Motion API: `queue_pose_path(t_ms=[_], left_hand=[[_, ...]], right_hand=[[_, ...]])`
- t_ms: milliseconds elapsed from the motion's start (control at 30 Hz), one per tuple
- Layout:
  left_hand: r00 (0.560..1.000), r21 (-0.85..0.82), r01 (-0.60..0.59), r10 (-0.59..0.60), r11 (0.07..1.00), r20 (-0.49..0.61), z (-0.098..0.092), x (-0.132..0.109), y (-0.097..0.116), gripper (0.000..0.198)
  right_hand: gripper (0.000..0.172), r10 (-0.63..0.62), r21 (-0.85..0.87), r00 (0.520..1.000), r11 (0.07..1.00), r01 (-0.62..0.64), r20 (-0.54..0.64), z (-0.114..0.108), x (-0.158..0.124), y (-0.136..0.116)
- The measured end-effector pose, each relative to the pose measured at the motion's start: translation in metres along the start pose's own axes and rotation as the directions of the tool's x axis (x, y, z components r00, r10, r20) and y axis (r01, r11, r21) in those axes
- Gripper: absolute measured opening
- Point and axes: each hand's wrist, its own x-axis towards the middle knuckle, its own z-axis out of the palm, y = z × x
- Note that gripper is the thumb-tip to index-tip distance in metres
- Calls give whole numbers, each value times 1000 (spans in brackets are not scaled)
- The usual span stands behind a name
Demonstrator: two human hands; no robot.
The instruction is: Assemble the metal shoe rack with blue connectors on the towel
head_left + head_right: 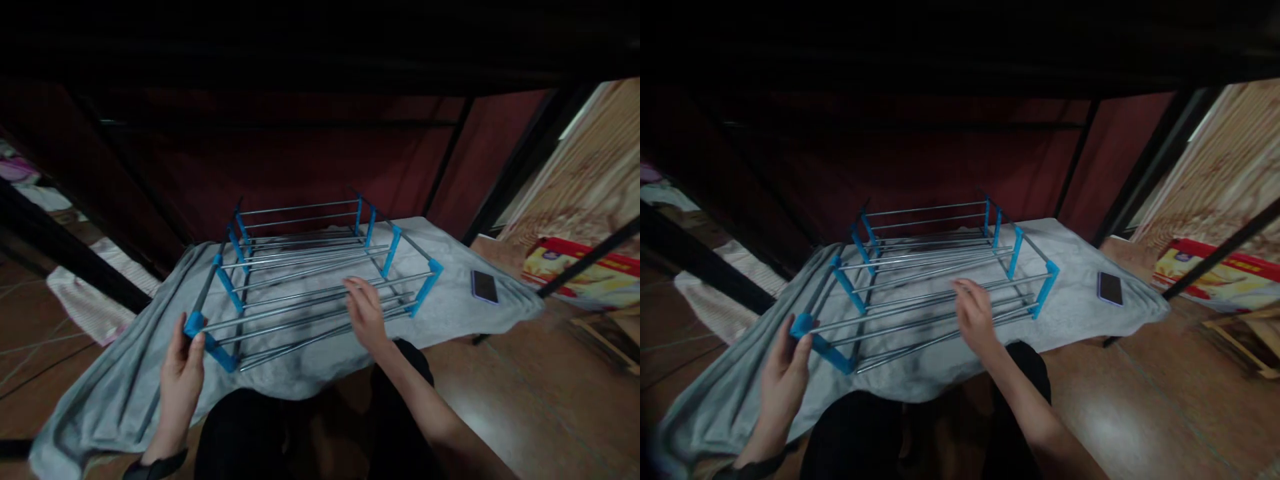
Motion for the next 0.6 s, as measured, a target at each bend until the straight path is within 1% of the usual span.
queue_pose_path(t_ms=[33, 67, 100, 133, 167, 200, 233, 267, 300, 333, 367, 400, 500, 567, 600], left_hand=[[999, 53, -40, 42, 998, -20, -1, -1, 4, 78], [994, 120, -91, 98, 989, -53, -1, -2, 11, 80], [984, 203, -144, 162, 968, -74, 1, -4, 20, 81], [966, 280, -205, 240, 938, -94, 5, -6, 32, 78], [944, 332, -266, 315, 905, -102, 11, -9, 46, 73], [918, 339, -343, 389, 876, -77, 21, -12, 63, 69], [879, 302, -440, 474, 845, -44, 34, -16, 80, 65], [856, 241, -509, 516, 826, 38, 50, -19, 98, 64], [816, 152, -578, 563, 802, 132, 69, -23, 115, 63], [766, 47, -628, 607, 776, 212, 91, -26, 130, 59], [716, -48, -657, 642, 753, 275, 114, -29, 144, 54], [679, -110, -655, 646, 748, 349, 137, -31, 156, 51], [553, -234, -631, 641, 739, 533, 204, -37, 179, 43], [480, -275, -620, 632, 735, 609, 237, -40, 186, 41], [458, -285, -619, 632, 731, 626, 247, -43, 188, 41]], right_hand=[[42, 123, -12, 981, 992, -126, -150, -19, -8, 25], [43, 229, -13, 926, 970, -244, -299, -39, -15, 51], [45, 312, -3, 851, 938, -345, -423, -58, -22, 76], [48, 375, 14, 785, 906, -424, -492, -75, -26, 99], [51, 432, 43, 728, 873, -486, -532, -90, -29, 119], [54, 484, 83, 685, 844, -530, -545, -102, -31, 136], [57, 531, 129, 664, 822, -555, -527, -110, -30, 149], [59, 572, 179, 655, 804, -567, -494, -113, -28, 159], [61, 602, 227, 658, 791, -567, -453, -114, -25, 165], [62, 621, 269, 668, 782, -561, -410, -111, -21, 168], [63, 631, 303, 680, 776, -553, -373, -107, -17, 169], [64, 636, 327, 690, 771, -546, -346, -101, -14, 169], [65, 634, 379, 707, 766, -520, -312, -86, -6, 165], [64, 623, 406, 718, 770, -492, -310, -83, -5, 165], [64, 616, 415, 727, 773, -481, -303, -83, -6, 166]])
